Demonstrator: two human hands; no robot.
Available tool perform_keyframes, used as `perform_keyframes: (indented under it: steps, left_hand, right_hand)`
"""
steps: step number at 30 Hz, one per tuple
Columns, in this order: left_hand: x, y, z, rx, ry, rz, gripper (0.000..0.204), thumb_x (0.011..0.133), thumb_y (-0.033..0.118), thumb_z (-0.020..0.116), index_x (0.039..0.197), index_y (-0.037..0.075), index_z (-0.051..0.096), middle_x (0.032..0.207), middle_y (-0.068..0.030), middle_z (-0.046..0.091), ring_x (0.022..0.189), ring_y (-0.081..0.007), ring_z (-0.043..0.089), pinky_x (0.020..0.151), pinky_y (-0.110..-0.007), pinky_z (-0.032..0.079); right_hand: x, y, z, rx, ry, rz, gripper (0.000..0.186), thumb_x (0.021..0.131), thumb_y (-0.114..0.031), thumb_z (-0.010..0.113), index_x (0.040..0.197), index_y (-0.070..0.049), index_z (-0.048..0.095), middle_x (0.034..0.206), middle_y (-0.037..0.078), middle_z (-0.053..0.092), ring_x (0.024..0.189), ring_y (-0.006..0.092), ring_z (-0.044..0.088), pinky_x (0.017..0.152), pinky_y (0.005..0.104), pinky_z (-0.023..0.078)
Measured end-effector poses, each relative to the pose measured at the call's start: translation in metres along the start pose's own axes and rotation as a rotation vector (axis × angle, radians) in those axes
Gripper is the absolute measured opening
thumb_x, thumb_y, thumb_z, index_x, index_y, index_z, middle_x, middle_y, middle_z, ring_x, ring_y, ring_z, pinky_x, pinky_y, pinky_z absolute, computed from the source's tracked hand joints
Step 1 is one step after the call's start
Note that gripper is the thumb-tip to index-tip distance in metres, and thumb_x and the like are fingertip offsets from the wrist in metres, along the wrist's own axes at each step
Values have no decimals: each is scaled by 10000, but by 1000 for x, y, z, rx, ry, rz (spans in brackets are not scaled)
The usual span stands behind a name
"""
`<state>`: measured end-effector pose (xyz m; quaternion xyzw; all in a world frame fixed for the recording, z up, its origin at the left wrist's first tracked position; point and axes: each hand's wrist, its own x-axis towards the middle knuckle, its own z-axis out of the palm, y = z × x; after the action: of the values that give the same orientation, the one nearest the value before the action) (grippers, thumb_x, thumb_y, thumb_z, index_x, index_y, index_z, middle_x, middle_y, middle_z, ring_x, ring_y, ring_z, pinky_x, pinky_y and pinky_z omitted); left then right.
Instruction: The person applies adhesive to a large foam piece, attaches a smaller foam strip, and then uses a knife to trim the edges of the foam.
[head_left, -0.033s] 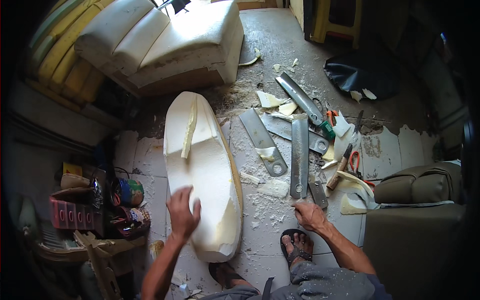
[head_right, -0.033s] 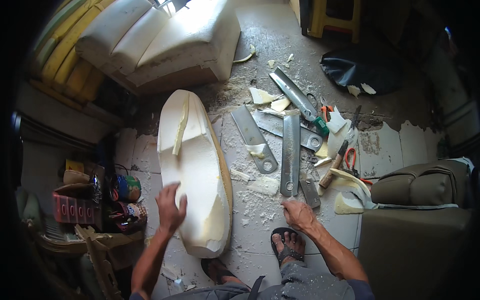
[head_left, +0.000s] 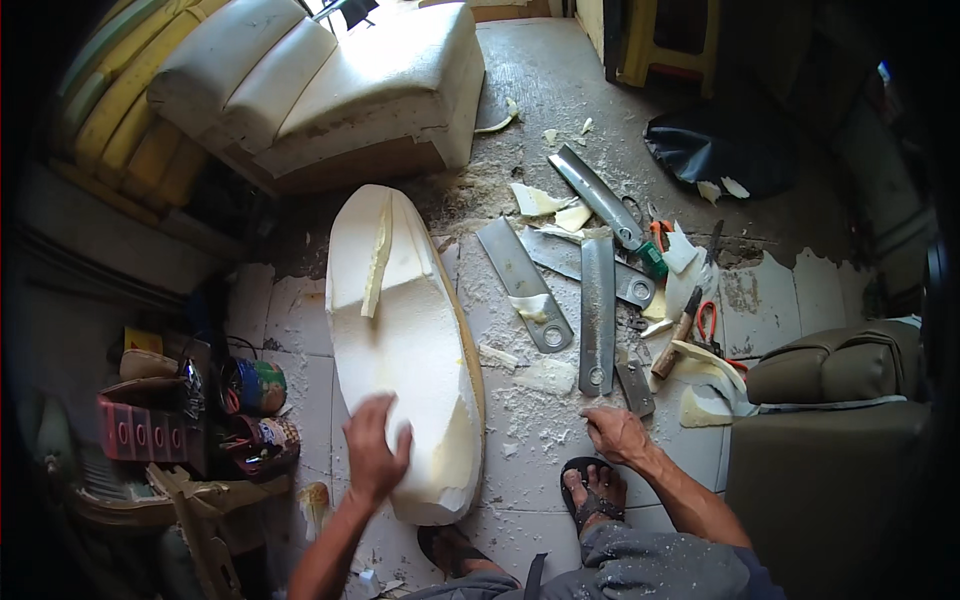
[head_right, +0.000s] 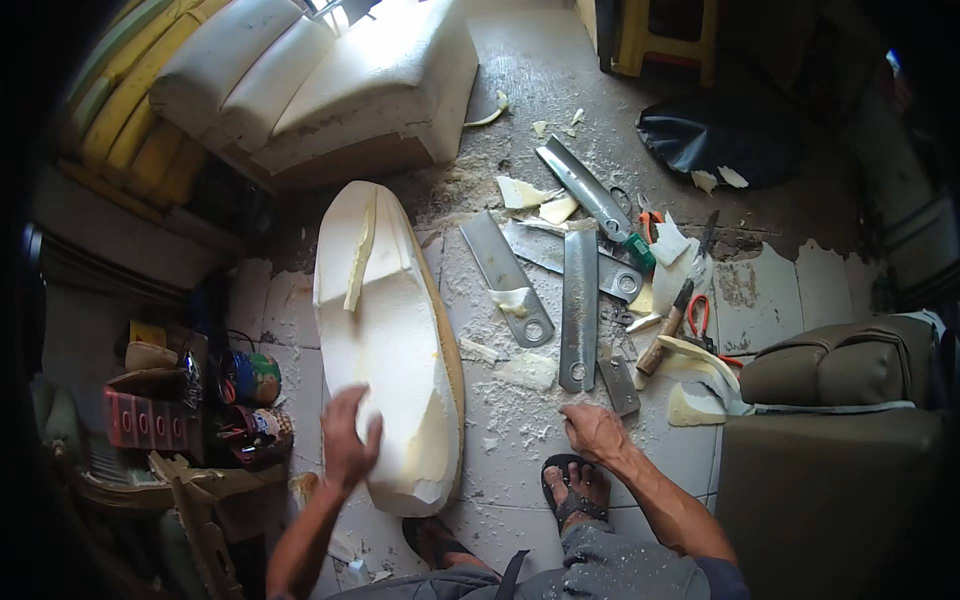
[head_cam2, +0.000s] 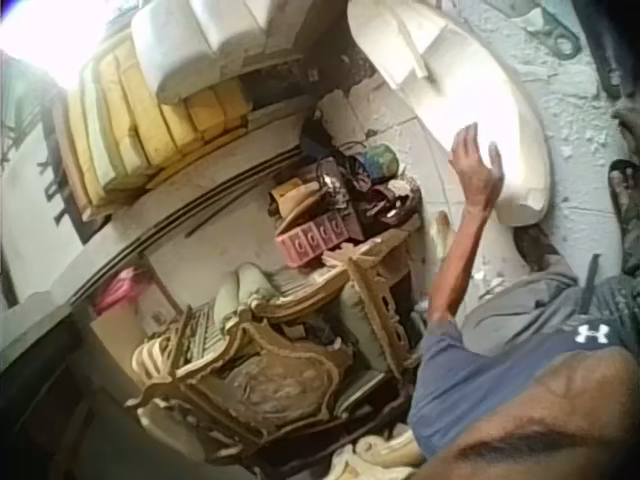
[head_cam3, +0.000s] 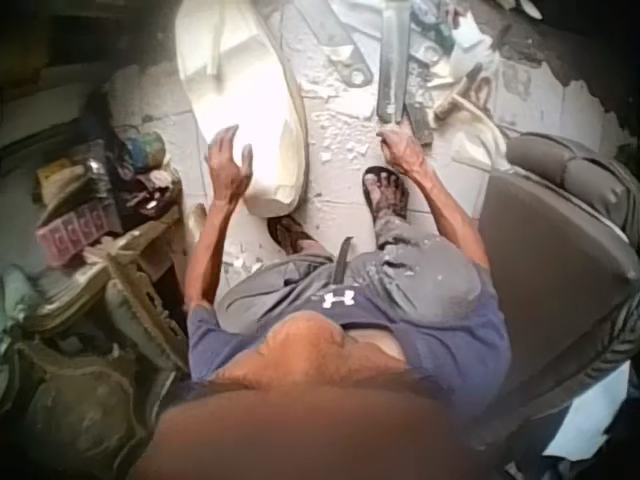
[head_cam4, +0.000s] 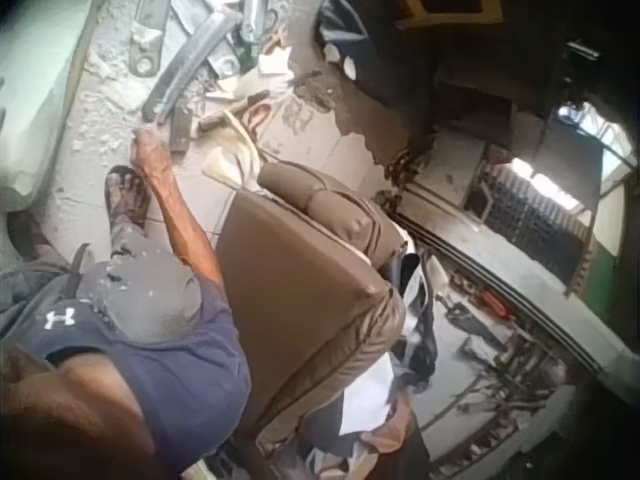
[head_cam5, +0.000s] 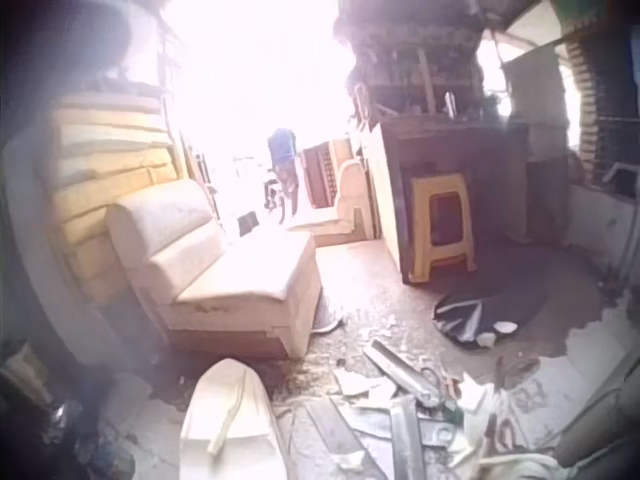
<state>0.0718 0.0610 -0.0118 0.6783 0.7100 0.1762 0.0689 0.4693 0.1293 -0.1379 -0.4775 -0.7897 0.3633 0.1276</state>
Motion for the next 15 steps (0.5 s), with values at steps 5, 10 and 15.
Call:
perform_keyframes:
  steps: [5,10,15]
  left_hand:
    - [-133,34,15,279,-273,81,664,891,516,713,1444,176,572,1565,-163,431,1497,-345,321,1204,-561,165]
    - [-158,-30,31,283,-65,167,676,858,626,702,1426,273,603,1602,-115,411,1531,-328,273,1228,-546,107]
    - [-164,-59,21,263,-7,117,625,824,612,706,1365,303,655,1605,-93,419,1531,-337,270,1228,-555,101]
  right_hand:
    - [7,-54,30,-36,-384,108,379,985,-428,588,1015,-83,741,870,189,731,891,427,708,820,503,566]
    - [-1,-77,81,62,-609,43,483,1001,-545,544,1007,-108,749,836,217,723,830,443,709,781,518,572]
    - [-8,-67,108,-111,-592,-57,450,1008,-520,548,1020,-110,733,835,205,725,821,447,706,767,529,564]
